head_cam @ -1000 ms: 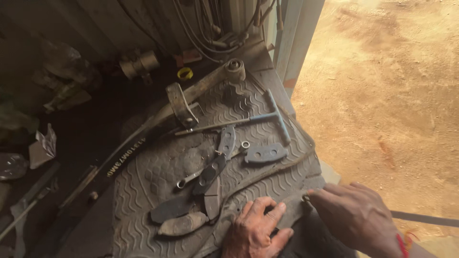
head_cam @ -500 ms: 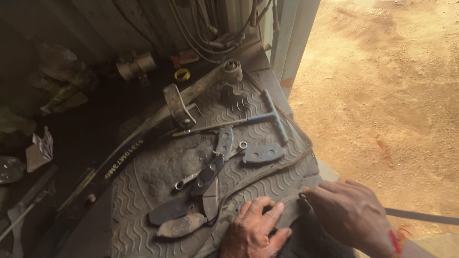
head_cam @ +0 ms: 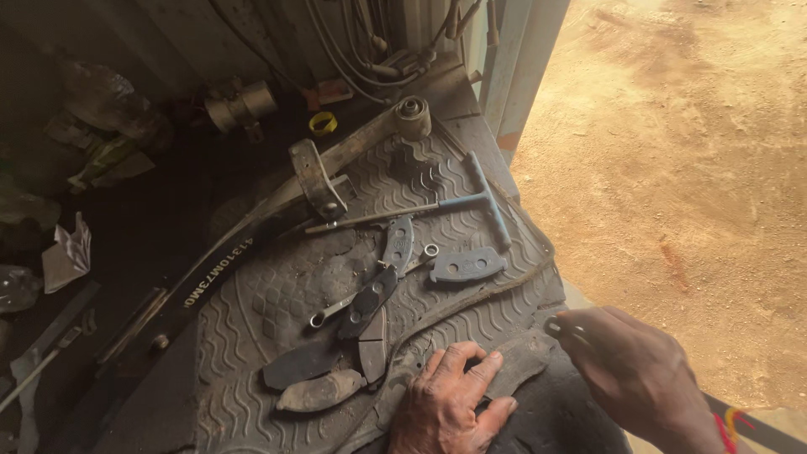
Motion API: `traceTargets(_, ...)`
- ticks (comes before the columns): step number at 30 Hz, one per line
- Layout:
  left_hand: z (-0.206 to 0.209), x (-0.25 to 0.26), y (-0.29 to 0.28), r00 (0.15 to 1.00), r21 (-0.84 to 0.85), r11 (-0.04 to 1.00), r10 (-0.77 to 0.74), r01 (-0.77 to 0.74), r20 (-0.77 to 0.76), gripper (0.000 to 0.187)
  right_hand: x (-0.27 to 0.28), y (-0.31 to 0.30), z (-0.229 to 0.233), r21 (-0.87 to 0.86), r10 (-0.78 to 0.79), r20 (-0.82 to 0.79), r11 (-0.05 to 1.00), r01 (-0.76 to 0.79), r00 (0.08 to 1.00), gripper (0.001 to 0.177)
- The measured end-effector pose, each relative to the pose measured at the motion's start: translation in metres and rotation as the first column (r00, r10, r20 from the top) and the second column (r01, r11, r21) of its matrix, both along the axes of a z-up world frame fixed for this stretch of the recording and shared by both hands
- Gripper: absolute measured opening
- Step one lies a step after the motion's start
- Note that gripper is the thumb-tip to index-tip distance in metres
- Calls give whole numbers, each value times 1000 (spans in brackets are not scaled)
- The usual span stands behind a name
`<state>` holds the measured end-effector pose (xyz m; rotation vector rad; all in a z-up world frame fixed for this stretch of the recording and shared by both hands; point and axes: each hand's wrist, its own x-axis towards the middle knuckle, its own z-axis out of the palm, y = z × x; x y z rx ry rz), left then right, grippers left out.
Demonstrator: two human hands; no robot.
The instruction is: The person files a small metal part on a workbench using a metal file. They hold the part with the left hand and file its edges with the right hand, repeatedly adjusting the part's position to file different sides.
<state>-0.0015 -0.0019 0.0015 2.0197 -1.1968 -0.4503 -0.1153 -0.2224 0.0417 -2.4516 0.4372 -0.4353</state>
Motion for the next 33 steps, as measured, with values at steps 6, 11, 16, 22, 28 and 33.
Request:
traceTargets(6,2,3,-2,999,34,999,11,-10,-40,57,-20,-2,-9,20,-96,-431,993,116,897,46)
traceTargets(11,0,3,-2,999,66,998,6,-2,-54,57,-30,15,-4,-33,-57,-264,998,50,963,50)
traceTargets(16,4,7,-5,998,112,993,-38,43,-47,55,-19,24,15,-60,-170,-446,985,160,879,39)
traceTargets(22,4,7,-2,1000,29,999,-14,15,-25,52,1,32,26,-80,-89,-516,995,55,852,32)
traceTargets(28,5,6,1,999,10,999,-33,34,-26,54,9,49,37,-138,-136,-562,988,69,816,25)
traceTargets(33,4,6,2,998,-28,998,-61,61,-10,53,18,50,42,-235,-176,-580,971,44,795,23)
